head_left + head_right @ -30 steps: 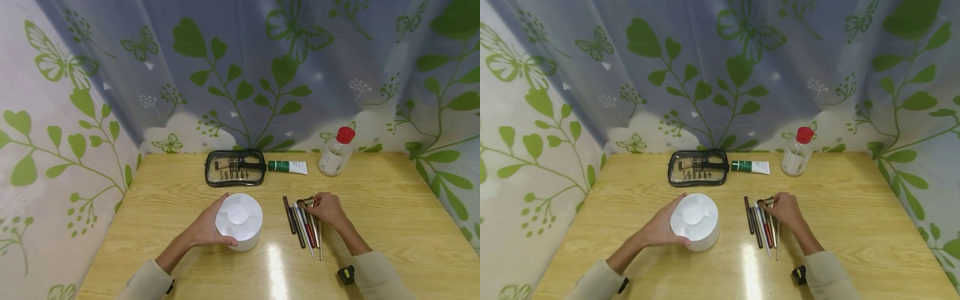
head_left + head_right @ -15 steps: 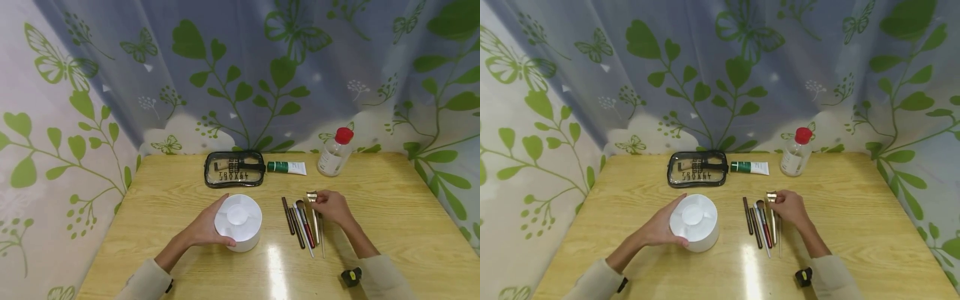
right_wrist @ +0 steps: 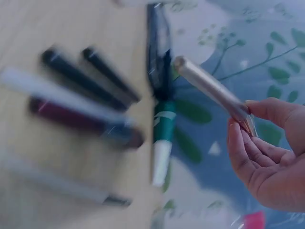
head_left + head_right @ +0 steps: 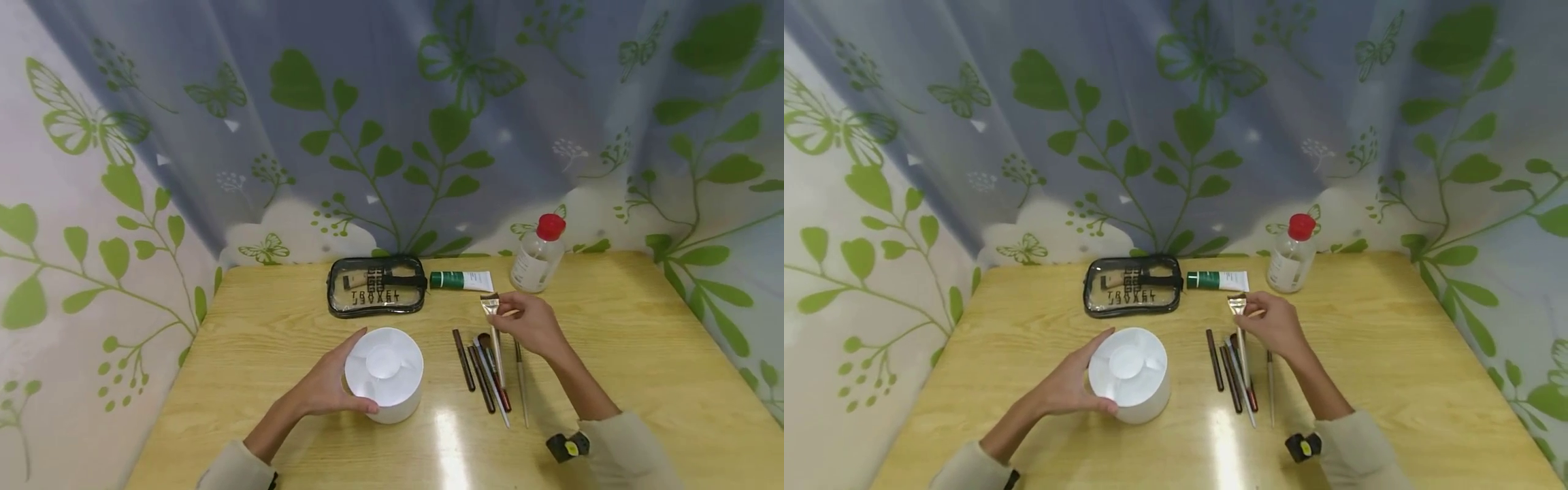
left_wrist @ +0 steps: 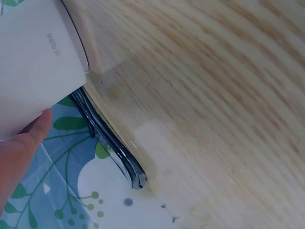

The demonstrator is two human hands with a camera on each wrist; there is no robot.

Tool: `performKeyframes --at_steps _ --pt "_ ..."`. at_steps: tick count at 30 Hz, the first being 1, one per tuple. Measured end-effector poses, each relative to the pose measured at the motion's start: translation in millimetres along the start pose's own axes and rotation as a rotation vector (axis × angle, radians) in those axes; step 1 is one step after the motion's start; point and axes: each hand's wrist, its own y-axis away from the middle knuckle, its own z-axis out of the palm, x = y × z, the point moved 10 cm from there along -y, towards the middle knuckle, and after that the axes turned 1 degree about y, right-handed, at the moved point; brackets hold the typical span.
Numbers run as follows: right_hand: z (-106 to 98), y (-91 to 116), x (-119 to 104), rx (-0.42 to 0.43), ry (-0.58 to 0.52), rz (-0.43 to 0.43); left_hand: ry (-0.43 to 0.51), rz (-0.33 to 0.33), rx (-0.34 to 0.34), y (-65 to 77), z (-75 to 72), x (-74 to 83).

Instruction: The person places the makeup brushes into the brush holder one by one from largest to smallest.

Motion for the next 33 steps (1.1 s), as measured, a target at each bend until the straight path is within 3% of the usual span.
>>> performKeyframes --at_steps 7,14,23,33 --pt "7 2 -50 0.020 -0.178 -0.058 0.012 0.006 -0.008 -1.0 0.0 1.7" --pt "14 0 -89 0.061 -0.257 -0.147 0.026 0.008 -0.008 -1.3 2.0 0.6" --pt "30 -12 -118 0.109 -0.425 -0.214 0.080 0.034 -0.017 -2.4 4.9 0.5" --pt "64 -23 -133 0.058 -0.422 -0.241 0.092 0.047 -0.015 -3.7 4.0 2.7"
